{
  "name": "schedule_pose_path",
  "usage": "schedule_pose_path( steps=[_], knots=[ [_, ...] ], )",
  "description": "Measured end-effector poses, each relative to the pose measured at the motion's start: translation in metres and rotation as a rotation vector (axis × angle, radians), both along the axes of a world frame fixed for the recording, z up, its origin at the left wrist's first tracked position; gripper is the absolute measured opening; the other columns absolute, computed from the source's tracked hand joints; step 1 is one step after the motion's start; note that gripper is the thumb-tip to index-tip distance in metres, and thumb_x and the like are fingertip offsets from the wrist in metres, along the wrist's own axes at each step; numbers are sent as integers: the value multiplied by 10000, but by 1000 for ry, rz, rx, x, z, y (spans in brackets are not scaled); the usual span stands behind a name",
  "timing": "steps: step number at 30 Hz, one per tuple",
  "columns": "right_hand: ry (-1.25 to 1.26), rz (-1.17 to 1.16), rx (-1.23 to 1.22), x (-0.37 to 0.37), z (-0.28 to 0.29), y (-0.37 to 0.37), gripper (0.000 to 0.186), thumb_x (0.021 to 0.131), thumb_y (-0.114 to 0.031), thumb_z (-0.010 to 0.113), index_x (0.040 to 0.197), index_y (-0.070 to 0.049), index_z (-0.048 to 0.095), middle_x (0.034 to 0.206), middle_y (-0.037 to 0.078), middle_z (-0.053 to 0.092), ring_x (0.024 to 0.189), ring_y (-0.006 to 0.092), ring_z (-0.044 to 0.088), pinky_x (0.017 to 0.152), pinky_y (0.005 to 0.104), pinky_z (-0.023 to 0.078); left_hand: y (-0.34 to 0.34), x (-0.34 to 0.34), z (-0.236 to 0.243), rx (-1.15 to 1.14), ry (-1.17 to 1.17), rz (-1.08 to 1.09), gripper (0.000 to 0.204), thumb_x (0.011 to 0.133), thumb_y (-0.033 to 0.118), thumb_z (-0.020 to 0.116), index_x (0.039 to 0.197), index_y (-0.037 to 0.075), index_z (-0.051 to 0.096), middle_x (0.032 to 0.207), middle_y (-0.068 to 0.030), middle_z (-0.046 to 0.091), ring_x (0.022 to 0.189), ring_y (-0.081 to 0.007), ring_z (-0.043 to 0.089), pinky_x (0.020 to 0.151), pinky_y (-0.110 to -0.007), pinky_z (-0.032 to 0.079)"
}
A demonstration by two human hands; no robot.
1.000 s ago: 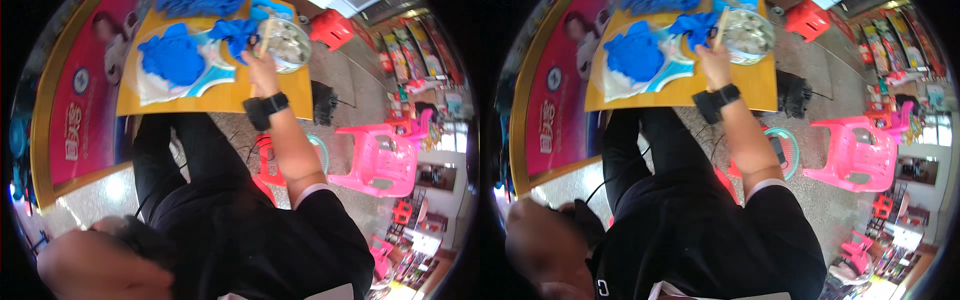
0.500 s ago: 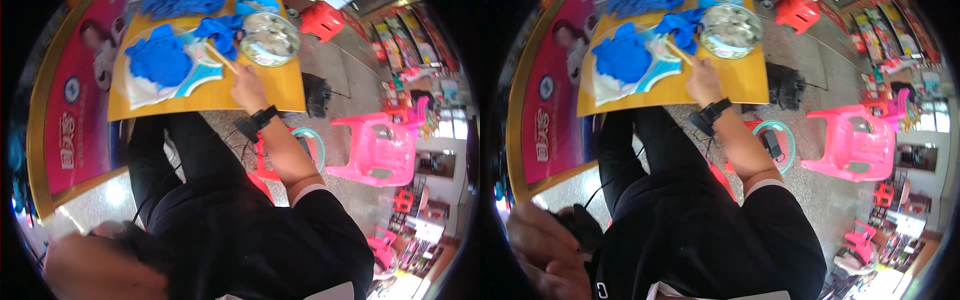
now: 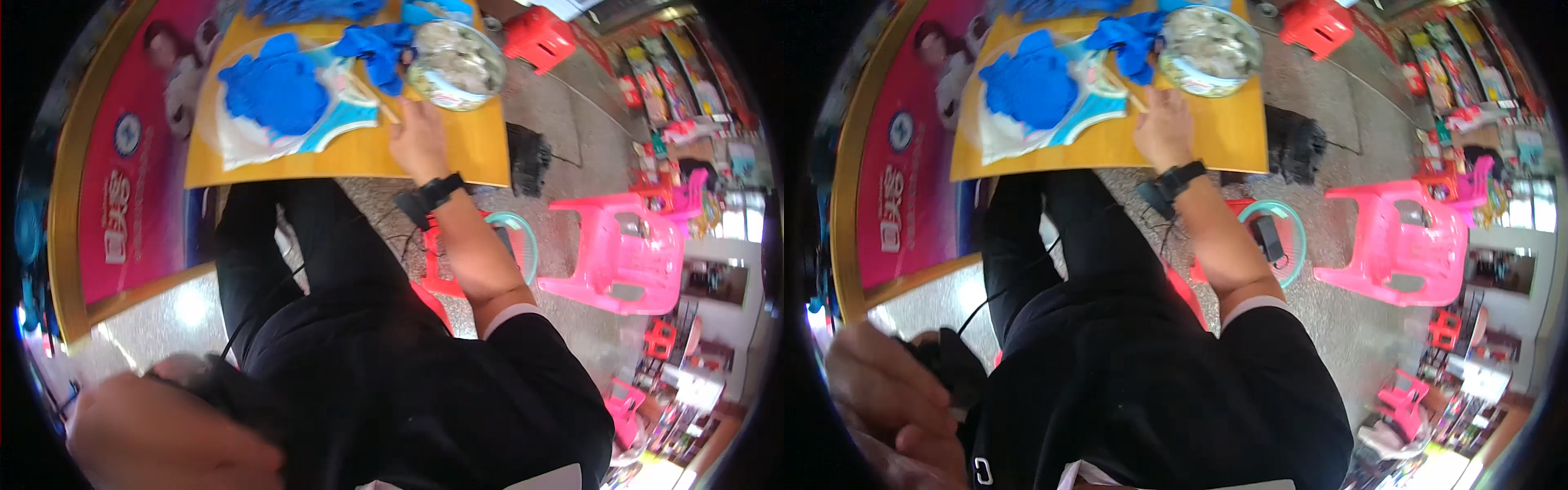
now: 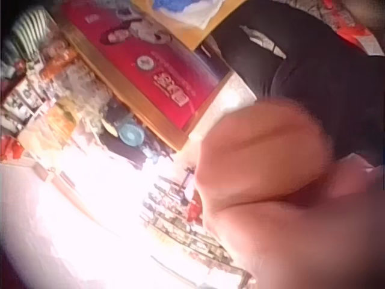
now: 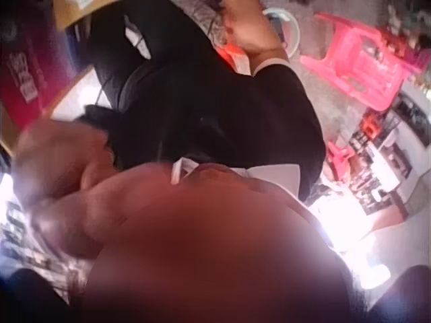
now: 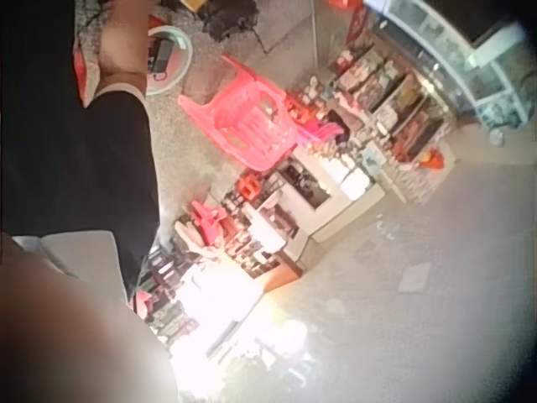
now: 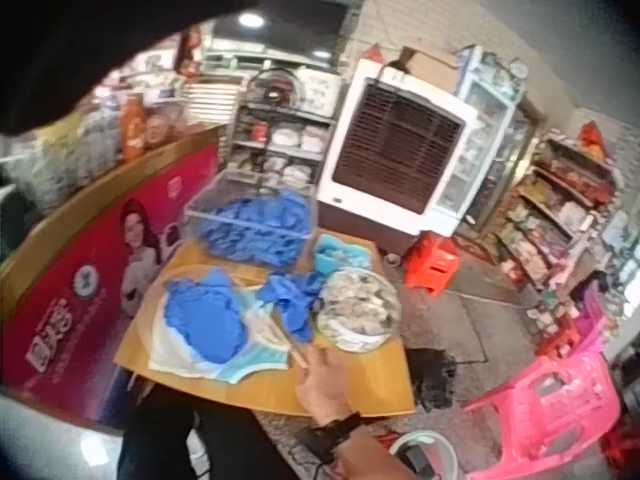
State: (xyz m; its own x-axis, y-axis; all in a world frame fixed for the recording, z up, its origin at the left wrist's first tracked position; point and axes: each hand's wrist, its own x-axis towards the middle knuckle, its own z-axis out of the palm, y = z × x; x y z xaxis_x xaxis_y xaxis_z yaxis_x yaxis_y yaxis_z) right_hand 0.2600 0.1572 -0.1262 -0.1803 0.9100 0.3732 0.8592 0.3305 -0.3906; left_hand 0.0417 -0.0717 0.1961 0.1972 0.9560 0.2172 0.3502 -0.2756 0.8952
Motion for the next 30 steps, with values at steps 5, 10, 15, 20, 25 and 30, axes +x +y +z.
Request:
schedule_pose_path(
  steps=[5, 10, 15, 20, 25, 30],
  knots=[
    [121, 159, 169, -44, 22, 4, 358, 709, -156, 699, 1052, -94, 614, 973, 114, 573, 965, 328, 546, 808, 442, 444, -11, -6, -3, 205, 128, -5, 177, 931, 239, 488, 880, 90, 568, 820, -38, 544, 637, -180, 490, 537, -308, 445],
    [141, 317, 172, -80, 43, 8, 217, 699, -179, 701, 898, -98, 676, 969, 101, 604, 936, 306, 554, 789, 437, 430, 21, -26, -26, 354, 43, -306, 222, 917, 315, 518, 957, 108, 586, 862, -9, 562, 623, -163, 481, 530, -301, 452],
    [-104, 402, 67, -130, 55, 19, 228, 684, -298, 685, 788, -96, 705, 909, 108, 643, 939, 308, 558, 809, 451, 386, 22, -25, -23, 276, 6, -311, 245, 912, 314, 538, 944, 74, 573, 858, -6, 562, 595, -162, 479, 537, -306, 460],
    [-399, 345, -148, -151, 61, 33, 248, 700, -301, 666, 875, -136, 725, 980, 103, 666, 1005, 298, 573, 889, 496, 382, 7, -28, -9, 229, 159, -253, 256, 900, 327, 558, 908, 72, 577, 812, -26, 547, 609, -178, 490, 543, -307, 463],
    [-419, 314, -87, -168, 39, 34, 189, 717, -180, 566, 791, -101, 721, 937, 113, 679, 959, 282, 592, 826, 466, 343, 29, -29, -25, 257, 89, -349, 289, 897, 355, 564, 937, 70, 593, 786, -36, 538, 629, -185, 501, 550, -309, 466],
    [-410, 393, -117, -175, 31, 30, 172, 723, -156, 550, 718, -119, 717, 782, 108, 691, 841, 273, 622, 799, 455, 328, 35, -44, -31, 256, -48, -477, 322, 901, 380, 562, 1040, 96, 620, 784, -17, 538, 646, -177, 500, 565, -297, 463]
  ],
)
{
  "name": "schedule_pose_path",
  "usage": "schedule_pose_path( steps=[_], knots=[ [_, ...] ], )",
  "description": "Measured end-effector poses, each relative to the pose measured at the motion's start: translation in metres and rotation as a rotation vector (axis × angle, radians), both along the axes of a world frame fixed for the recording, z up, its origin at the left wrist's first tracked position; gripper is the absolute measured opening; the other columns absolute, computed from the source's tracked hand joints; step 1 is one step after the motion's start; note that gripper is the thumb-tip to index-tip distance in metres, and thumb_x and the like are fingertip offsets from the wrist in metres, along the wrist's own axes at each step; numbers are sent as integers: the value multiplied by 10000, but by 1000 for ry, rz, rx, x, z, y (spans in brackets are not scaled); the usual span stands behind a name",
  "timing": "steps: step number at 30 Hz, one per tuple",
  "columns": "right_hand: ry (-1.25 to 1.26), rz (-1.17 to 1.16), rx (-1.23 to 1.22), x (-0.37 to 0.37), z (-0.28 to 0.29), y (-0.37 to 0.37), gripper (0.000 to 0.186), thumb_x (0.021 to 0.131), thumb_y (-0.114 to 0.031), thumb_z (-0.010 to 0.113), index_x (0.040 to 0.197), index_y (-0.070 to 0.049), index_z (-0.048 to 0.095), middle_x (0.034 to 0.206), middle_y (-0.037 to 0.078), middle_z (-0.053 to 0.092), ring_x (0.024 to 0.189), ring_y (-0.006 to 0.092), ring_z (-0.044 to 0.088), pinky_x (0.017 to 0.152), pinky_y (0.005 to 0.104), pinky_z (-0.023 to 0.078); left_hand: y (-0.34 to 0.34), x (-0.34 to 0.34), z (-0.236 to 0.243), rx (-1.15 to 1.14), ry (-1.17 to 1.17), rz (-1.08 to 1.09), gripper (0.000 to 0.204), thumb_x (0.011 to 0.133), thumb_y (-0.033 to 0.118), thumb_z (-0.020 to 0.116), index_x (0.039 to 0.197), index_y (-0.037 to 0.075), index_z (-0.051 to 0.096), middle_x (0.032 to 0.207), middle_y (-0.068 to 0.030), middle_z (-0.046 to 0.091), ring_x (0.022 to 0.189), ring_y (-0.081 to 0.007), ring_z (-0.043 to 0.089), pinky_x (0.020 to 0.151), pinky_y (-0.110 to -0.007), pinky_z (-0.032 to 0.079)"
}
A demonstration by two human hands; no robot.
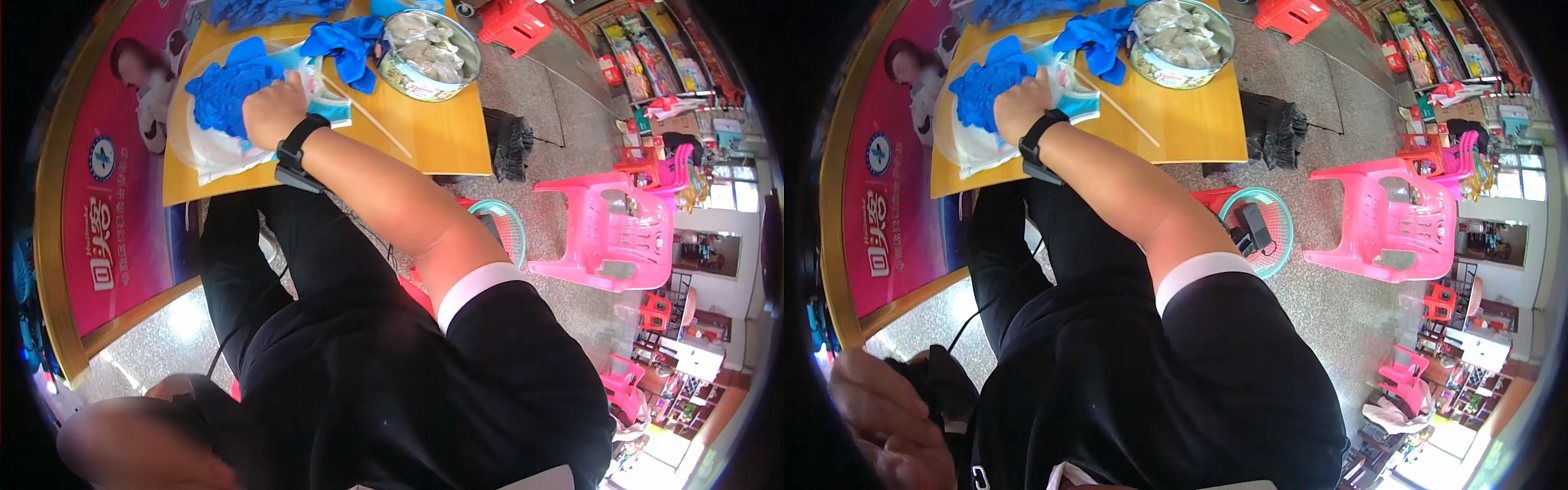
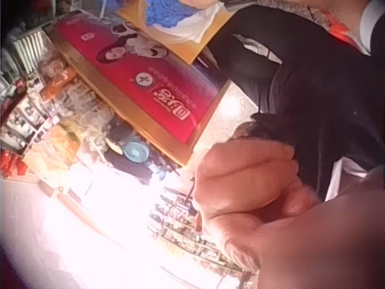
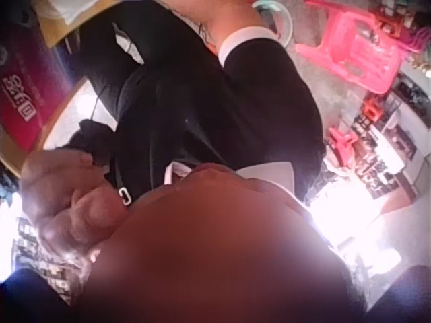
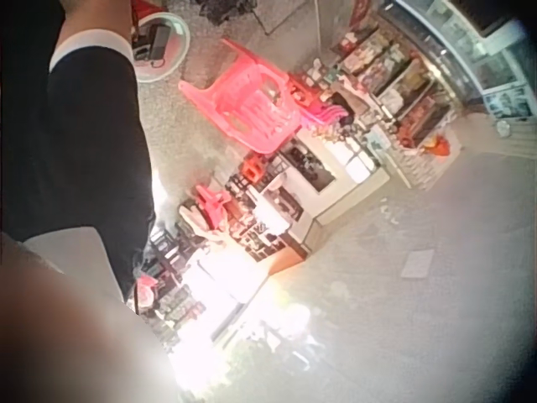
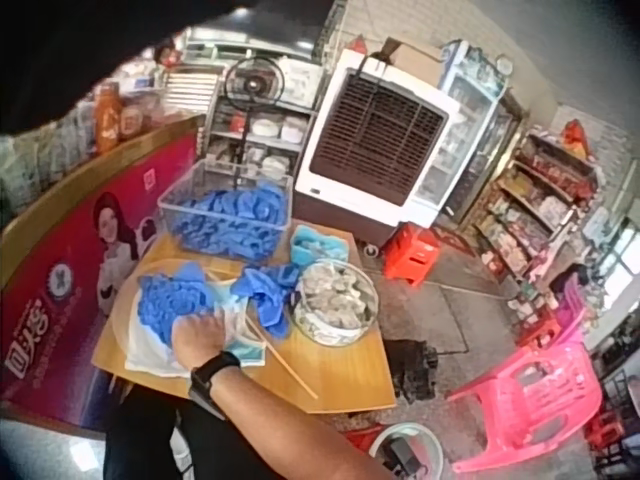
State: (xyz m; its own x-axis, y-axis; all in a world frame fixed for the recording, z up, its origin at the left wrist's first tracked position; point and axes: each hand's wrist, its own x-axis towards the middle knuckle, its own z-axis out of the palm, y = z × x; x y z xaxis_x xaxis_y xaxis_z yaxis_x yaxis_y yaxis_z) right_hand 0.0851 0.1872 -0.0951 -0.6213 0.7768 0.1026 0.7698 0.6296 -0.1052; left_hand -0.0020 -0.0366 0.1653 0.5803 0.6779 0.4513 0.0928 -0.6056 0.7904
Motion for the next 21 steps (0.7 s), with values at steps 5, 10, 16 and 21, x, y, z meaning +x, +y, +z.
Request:
schedule_pose_path(
  steps=[5, 10, 16, 21],
  knots=[
    [83, -38, 131, 13, -2, 2, 150, 723, -164, 571, 726, -112, 711, 843, 114, 679, 854, 265, 626, 780, 462, 345, -26, -6, 4, 13, 34, 172, 305, 909, 364, 547, 1064, 110, 610, 789, -17, 542, 639, -179, 499, 559, -302, 462],
    [-32, -49, 30, -4, 1, 1, 236, 819, -167, 502, 821, -154, 738, 938, 91, 678, 903, 253, 620, 889, 482, 301, -26, 0, 3, 97, 18, 209, 288, 918, 344, 529, 1093, 127, 598, 795, -17, 547, 631, -182, 497, 552, -308, 461],
    [50, -58, 142, 2, -2, 8, 231, 800, -162, 510, 759, -157, 737, 832, 88, 681, 854, 250, 628, 880, 486, 303, -32, -3, 17, 4, 34, 192, 346, 921, 408, 517, 1145, 150, 577, 881, -30, 577, 630, -203, 515, 542, -331, 469],
    [240, -52, 123, 9, 9, -1, 147, 675, -196, 576, 691, -94, 680, 816, 134, 625, 825, 303, 605, 762, 488, 373, -26, -69, -47, 119, -371, -230, 147, 854, 220, 670, 741, 125, 663, 658, 3, 631, 583, -93, 604, 526, -272, 523]
  ],
)
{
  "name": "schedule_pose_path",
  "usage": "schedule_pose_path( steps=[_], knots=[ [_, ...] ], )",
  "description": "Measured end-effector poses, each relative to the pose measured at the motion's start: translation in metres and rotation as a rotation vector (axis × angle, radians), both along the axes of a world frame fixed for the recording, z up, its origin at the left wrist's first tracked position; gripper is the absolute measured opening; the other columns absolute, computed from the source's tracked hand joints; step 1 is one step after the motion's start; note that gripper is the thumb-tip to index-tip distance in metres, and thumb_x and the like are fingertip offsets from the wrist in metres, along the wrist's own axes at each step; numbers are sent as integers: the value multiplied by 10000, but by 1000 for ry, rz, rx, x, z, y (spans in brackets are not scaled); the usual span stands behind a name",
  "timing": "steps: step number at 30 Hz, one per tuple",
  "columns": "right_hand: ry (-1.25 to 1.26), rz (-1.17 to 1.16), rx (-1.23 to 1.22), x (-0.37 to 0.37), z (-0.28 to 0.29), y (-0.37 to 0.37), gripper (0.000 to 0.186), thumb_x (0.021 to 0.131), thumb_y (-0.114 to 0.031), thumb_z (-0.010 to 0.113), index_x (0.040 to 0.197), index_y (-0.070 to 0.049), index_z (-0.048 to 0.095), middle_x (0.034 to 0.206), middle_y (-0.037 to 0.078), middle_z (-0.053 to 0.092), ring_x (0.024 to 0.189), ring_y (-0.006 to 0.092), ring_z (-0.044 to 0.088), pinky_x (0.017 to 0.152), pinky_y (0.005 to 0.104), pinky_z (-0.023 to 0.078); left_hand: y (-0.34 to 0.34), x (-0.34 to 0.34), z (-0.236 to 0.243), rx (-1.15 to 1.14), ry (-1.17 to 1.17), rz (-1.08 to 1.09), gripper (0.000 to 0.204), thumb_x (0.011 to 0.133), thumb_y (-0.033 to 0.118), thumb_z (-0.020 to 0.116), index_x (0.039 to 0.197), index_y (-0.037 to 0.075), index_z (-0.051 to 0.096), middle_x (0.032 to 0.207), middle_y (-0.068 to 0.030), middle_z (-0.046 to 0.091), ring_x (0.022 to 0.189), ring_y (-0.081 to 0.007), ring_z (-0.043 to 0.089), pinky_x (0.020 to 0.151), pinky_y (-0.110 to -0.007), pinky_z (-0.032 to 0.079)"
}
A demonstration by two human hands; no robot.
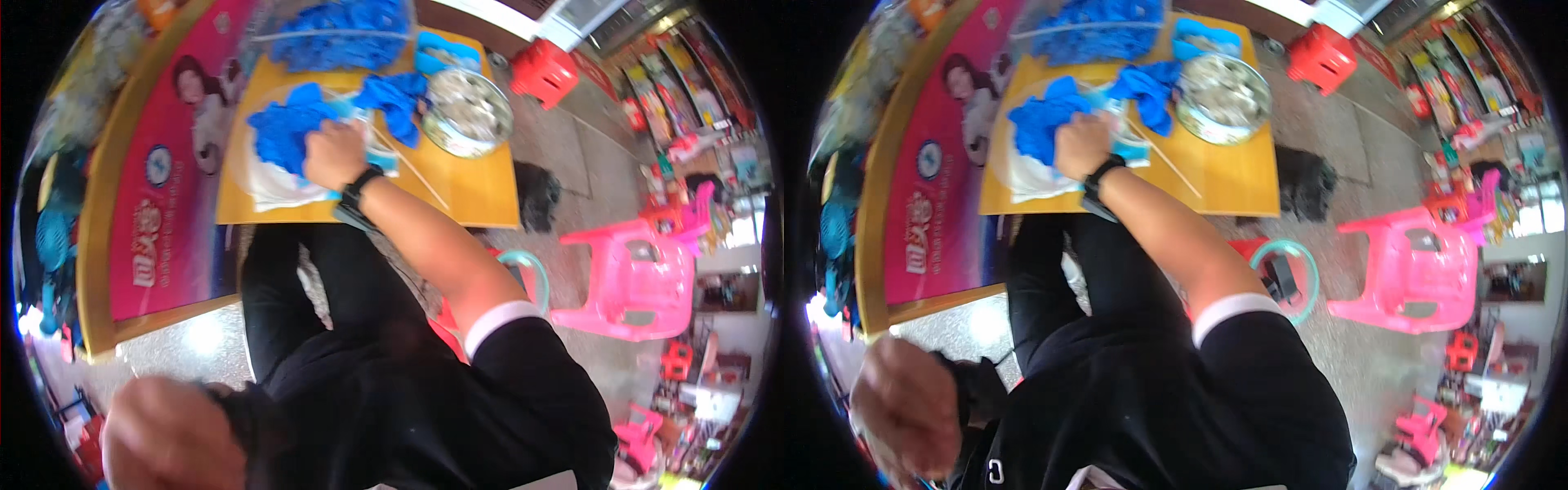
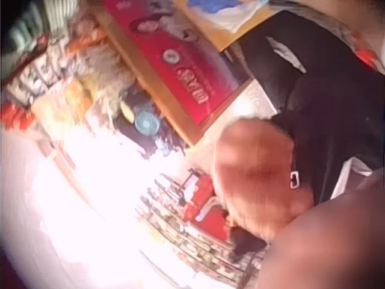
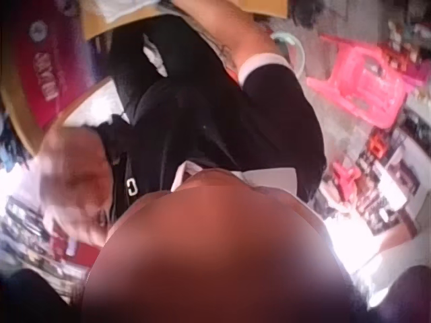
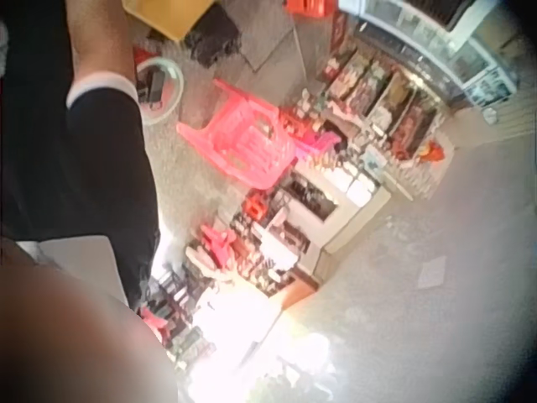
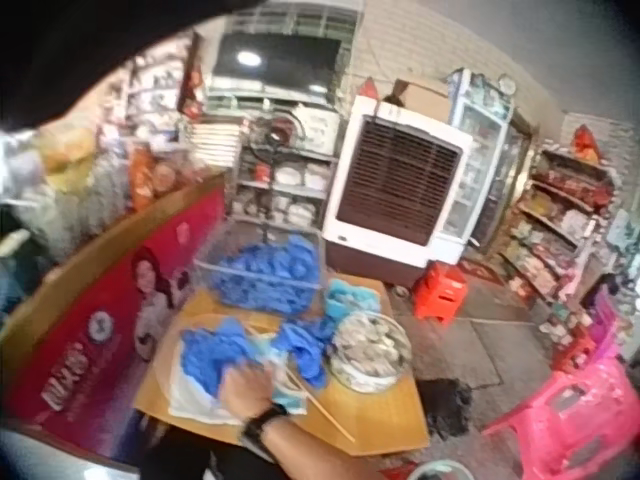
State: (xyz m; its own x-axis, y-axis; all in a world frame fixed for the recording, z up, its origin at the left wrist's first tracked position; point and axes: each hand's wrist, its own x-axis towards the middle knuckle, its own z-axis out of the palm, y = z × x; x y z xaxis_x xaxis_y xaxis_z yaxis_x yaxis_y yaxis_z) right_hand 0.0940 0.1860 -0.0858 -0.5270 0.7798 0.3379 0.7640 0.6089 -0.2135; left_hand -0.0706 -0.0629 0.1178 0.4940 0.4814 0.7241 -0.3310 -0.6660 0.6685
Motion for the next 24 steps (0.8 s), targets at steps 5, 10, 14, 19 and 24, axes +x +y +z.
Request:
schedule_pose_path(
  steps=[5, 10, 14, 19, 24],
  knots=[
    [75, 9, -76, 20, 0, 7, 194, 708, -178, 544, 855, -63, 597, 869, 162, 629, 825, 345, 607, 749, 522, 385, 38, 56, -41, -795, -207, 590, 158, 862, 30, 539, 944, -7, 669, 821, -42, 654, 522, -62, 510, 492, -188, 404],
    [162, 45, -139, 18, 7, 0, 135, 734, -181, 552, 818, -76, 565, 875, 125, 601, 886, 325, 579, 751, 494, 386, 87, 42, -134, -1069, -191, 852, 241, 898, 186, 636, 1047, -3, 637, 864, -28, 654, 617, -57, 534, 566, -199, 448],
    [309, 142, -35, 13, 8, -10, 116, 718, -152, 594, 803, -84, 554, 893, 100, 586, 898, 307, 570, 769, 457, 377, 122, 40, -161, -1174, -343, 877, 418, 882, 238, 661, 1192, -22, 558, 1004, -39, 641, 835, -109, 605, 713, -261, 511],
    [372, 209, 135, 9, 23, -25, 147, 711, -130, 642, 825, -75, 567, 945, 90, 586, 899, 297, 570, 809, 444, 371, 152, 51, -173, -1153, -193, 899, 402, 899, 237, 635, 1204, -10, 544, 1039, -69, 635, 938, -161, 628, 745, -301, 531],
    [431, 221, 65, 10, 22, -20, 183, 728, -106, 666, 880, -74, 569, 984, 96, 607, 931, 319, 581, 813, 448, 409, 172, 43, -202, -1199, -304, 921, 208, 910, 166, 606, 1013, -15, 613, 846, -67, 654, 697, -152, 649, 589, -267, 542]
  ],
)
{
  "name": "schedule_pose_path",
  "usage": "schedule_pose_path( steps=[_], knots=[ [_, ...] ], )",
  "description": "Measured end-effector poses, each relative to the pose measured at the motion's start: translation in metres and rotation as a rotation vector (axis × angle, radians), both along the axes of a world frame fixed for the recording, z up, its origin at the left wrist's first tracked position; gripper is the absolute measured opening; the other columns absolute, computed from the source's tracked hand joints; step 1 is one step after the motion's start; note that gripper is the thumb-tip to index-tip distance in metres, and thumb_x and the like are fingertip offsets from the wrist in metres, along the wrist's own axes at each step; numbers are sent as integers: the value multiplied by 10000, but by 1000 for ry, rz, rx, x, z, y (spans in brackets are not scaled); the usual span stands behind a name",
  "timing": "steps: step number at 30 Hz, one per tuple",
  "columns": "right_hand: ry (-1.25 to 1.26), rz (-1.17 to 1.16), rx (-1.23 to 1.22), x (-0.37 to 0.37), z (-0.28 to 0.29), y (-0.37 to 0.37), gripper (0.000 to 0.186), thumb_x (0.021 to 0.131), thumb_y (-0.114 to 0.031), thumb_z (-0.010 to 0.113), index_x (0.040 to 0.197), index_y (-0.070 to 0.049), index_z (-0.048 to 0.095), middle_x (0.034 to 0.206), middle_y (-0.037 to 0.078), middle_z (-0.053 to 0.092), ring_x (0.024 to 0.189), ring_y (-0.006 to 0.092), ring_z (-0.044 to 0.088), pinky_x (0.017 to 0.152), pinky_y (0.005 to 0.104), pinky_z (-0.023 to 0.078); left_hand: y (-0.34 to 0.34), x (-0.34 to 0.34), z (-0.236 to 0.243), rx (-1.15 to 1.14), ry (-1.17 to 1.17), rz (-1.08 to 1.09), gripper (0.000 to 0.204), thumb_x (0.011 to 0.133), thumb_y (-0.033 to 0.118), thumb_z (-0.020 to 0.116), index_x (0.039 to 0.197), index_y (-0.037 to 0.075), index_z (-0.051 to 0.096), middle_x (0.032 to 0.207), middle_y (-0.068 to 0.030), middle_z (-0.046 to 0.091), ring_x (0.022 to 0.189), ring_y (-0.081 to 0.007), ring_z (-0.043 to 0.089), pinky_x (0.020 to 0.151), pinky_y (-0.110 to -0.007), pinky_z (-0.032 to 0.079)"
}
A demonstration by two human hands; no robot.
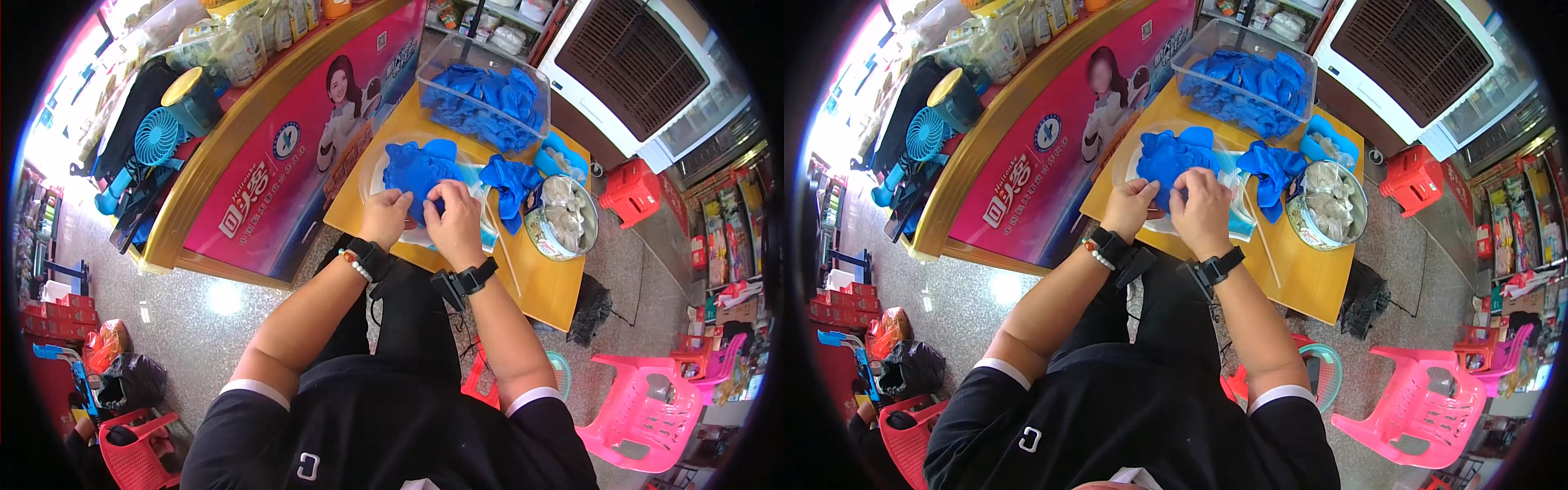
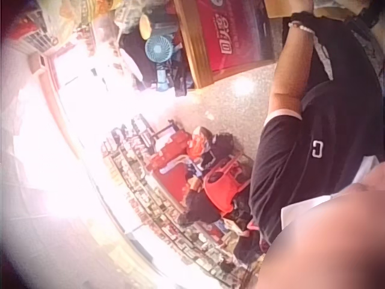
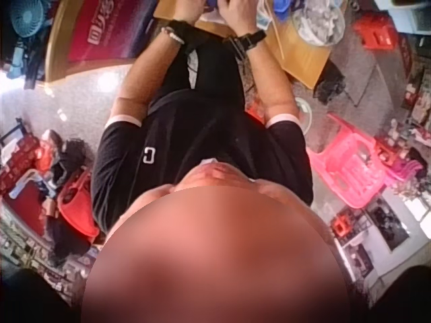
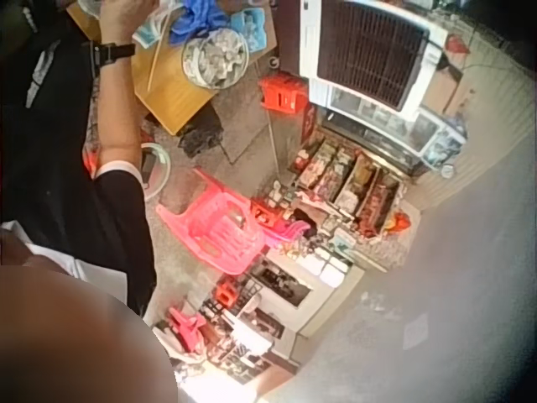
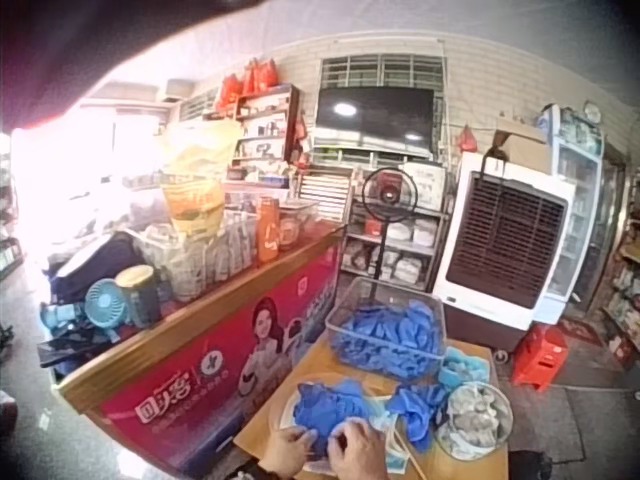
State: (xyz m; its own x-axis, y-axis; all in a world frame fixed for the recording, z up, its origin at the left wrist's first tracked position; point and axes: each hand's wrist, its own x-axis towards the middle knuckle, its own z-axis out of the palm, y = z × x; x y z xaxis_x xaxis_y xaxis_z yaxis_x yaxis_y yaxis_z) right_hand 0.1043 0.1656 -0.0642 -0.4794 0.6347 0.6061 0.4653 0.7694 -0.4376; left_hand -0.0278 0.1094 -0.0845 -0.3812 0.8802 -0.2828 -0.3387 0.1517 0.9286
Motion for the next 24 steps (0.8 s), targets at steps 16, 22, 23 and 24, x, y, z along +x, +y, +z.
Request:
schedule_pose_path(
  steps=[16, 22, 23, 24],
  knots=[
    [707, 252, -1040, 6, 5, -11, 123, 881, -127, 648, 882, -5, 638, 786, -17, 613, 682, 25, 500, 600, 199, 415, -33, -6, 22, 94, -122, -100, 97, 882, 168, 667, 879, 74, 642, 763, 5, 628, 655, -86, 600, 639, -224, 515],
    [661, 265, -1094, 17, 37, -50, 201, 917, -182, 621, 788, -30, 599, 729, -44, 559, 658, 24, 459, 575, 200, 382, -68, -1, 46, 199, -80, -133, 110, 858, 140, 691, 782, 97, 626, 717, 20, 620, 631, -67, 592, 617, -212, 509],
    [602, 283, -1015, 19, 39, -54, 203, 921, -184, 616, 786, -33, 596, 729, -44, 554, 655, 23, 451, 572, 201, 374, -73, 0, 49, 175, -88, -145, 114, 856, 146, 695, 782, 98, 622, 718, 21, 620, 634, -66, 594, 617, -212, 511],
    [583, 298, -962, 19, 44, -61, 212, 921, -188, 613, 781, -30, 587, 706, -37, 547, 641, 30, 437, 558, 213, 364, -79, -2, 52, 172, -87, -181, 86, 868, 155, 681, 854, 77, 650, 765, 6, 644, 683, -74, 616, 624, -216, 519]
  ],
)
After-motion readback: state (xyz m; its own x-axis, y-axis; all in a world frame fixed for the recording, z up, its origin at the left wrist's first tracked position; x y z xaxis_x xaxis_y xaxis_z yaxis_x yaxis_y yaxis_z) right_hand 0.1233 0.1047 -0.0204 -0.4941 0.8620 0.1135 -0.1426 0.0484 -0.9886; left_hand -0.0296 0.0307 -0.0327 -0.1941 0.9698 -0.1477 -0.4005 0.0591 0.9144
